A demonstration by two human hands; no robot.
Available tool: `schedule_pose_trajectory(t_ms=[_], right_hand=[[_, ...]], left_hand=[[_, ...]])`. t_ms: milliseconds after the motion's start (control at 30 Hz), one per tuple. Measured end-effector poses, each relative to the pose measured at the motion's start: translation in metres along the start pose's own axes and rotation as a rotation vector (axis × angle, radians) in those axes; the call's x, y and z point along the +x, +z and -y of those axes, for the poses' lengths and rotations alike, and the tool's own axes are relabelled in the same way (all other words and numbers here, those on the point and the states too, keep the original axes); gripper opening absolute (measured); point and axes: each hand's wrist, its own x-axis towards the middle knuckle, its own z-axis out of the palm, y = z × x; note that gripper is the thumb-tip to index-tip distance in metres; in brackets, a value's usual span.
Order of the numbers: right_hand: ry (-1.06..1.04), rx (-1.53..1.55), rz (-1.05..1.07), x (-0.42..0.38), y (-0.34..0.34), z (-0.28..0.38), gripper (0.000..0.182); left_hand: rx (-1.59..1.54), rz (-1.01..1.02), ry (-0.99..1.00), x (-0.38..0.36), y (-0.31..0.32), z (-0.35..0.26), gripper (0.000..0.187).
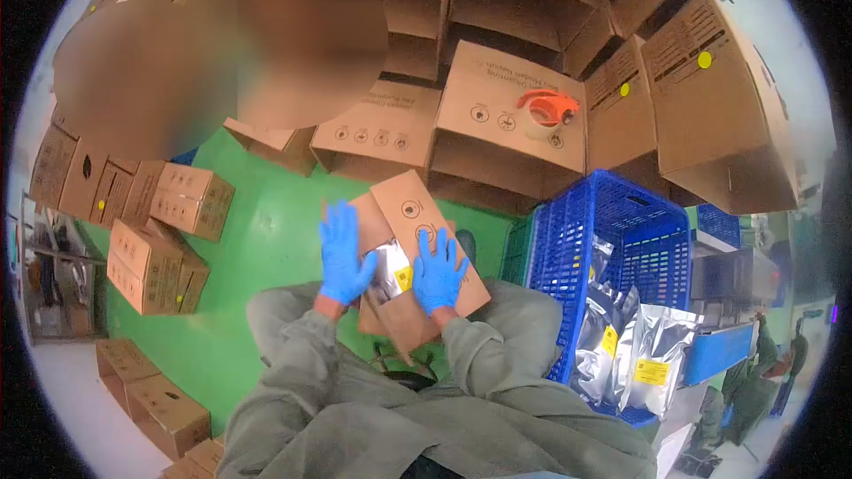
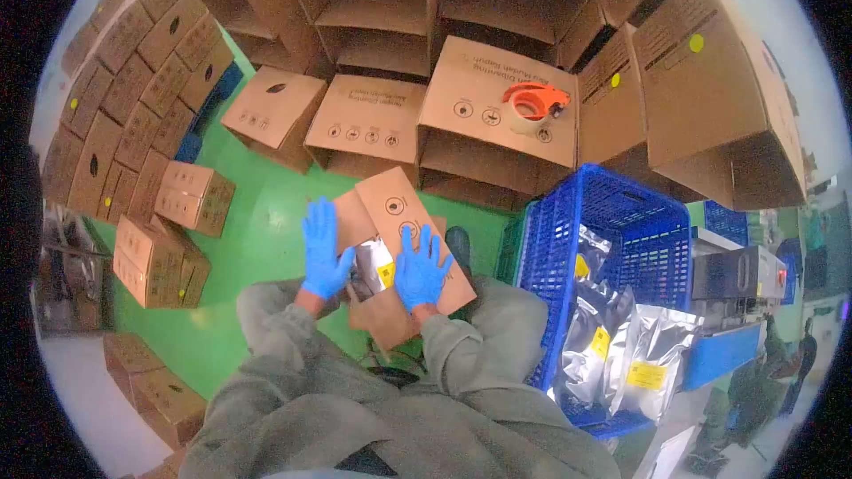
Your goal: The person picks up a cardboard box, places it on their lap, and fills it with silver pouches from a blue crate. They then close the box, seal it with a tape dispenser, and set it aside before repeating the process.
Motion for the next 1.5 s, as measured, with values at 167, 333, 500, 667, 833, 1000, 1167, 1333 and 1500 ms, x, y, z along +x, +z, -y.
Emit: schedule_pose_trajectory(t_ms=[167, 333, 500, 667, 833, 1000, 1167, 1333, 1500], right_hand=[[-0.038, 0.084, 0.143, 0.029, 0.003, -0.04, 0.053], [0.052, 0.183, -0.407, 0.154, -0.152, -0.072, 0.063], [0.15, 0.068, -0.293, 0.303, -0.193, -0.116, 0.074], [0.212, 0.091, -0.113, 0.358, -0.143, -0.152, 0.064], [-0.166, 1.398, -0.178, 0.248, -0.176, -0.104, 0.046], [0.005, 1.483, -0.161, 0.055, -0.22, -0.001, 0.074], [0.078, 1.244, 0.092, -0.036, -0.113, 0.017, 0.068], [-0.06, 0.718, 0.032, -0.061, -0.023, -0.004, 0.053], [0.019, 0.639, 0.044, -0.085, -0.045, -0.001, 0.063]], left_hand=[[0.144, 0.243, 0.058, 0.038, 0.093, -0.011, 0.073], [0.201, 0.317, 0.114, 0.044, 0.081, -0.001, 0.071], [0.182, 0.35, 0.217, 0.045, 0.078, 0.01, 0.072], [0.165, 0.37, 0.24, 0.051, 0.08, 0.016, 0.07], [0.061, 0.337, 0.296, 0.068, 0.087, 0.031, 0.068], [0.167, 0.343, 0.302, 0.071, 0.088, 0.029, 0.064], [0.064, 0.348, 0.327, 0.07, 0.097, 0.038, 0.064], [0.249, 0.292, 0.337, 0.08, 0.094, 0.04, 0.065], [0.174, 0.307, 0.3, 0.066, 0.094, 0.03, 0.067]])
